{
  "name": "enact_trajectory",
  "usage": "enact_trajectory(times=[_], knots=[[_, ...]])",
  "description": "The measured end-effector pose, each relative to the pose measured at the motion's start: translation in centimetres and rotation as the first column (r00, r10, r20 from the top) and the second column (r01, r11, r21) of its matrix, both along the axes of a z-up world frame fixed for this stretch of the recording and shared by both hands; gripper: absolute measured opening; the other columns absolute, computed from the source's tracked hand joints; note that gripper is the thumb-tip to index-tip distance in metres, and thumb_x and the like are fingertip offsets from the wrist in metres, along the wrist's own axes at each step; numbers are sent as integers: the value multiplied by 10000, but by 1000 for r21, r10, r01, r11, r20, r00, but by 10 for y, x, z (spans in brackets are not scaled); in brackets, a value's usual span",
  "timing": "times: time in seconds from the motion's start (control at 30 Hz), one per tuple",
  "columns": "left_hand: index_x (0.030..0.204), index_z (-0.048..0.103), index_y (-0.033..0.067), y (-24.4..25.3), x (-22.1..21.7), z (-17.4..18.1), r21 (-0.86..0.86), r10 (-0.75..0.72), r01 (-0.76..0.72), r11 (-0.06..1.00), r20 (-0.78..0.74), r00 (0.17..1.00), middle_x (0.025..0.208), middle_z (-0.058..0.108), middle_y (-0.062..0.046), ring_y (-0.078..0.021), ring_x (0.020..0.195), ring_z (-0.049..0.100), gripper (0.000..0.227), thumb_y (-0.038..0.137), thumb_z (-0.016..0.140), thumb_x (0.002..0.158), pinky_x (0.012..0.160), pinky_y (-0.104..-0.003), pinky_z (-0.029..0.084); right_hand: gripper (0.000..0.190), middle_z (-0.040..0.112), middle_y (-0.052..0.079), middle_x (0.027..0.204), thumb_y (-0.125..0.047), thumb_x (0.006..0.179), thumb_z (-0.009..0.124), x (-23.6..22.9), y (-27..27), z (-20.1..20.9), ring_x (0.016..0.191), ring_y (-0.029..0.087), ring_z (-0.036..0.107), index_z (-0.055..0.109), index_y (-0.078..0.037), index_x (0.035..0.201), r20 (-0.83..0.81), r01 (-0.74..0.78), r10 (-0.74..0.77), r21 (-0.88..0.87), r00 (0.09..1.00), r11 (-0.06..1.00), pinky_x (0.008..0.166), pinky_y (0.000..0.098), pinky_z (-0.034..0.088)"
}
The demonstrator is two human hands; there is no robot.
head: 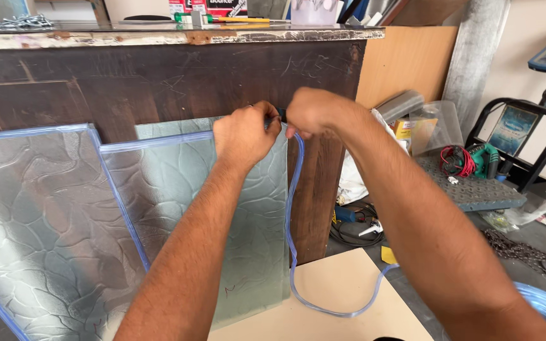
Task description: The person applies a blue plastic sealant strip to the edges of a textured glass pane. They measure the strip against the glass, cut it to size using a utility knife, and press it firmly along the perimeter. The process is repeated for multiple sides of the glass pane.
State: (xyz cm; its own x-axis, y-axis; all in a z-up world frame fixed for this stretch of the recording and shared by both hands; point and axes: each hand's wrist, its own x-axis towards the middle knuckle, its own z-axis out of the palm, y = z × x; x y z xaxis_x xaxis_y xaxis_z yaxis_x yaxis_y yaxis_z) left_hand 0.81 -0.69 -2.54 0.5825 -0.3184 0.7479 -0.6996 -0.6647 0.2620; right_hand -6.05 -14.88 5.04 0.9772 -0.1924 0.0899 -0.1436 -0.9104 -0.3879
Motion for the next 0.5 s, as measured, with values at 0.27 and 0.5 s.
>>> enact_trajectory(times=[0.27, 0.5], knots=[[1024, 748, 226, 1, 5, 1, 8, 14, -14, 1000, 21, 1000, 910, 767, -50, -278, 888, 732, 201, 371, 681, 903, 748, -463, 551, 289, 696, -26, 678, -104, 865, 566, 21, -18, -11, 574, 180, 607, 815, 36, 821, 26, -88, 88, 6, 996, 996, 515, 366, 466], [1033, 739, 251, 4, -3, 7, 69, 32, -24, 997, -118, 992, 902, 778, 6, -231, 899, 734, 203, 405, 656, 929, 794, -431, 545, 221, 720, -9, 799, -165, 983, 556, 22, -51, -49, 594, 113, 593, 740, -78, 1068, 436, -132, -119, 503, 892, 854, 494, 326, 492]])
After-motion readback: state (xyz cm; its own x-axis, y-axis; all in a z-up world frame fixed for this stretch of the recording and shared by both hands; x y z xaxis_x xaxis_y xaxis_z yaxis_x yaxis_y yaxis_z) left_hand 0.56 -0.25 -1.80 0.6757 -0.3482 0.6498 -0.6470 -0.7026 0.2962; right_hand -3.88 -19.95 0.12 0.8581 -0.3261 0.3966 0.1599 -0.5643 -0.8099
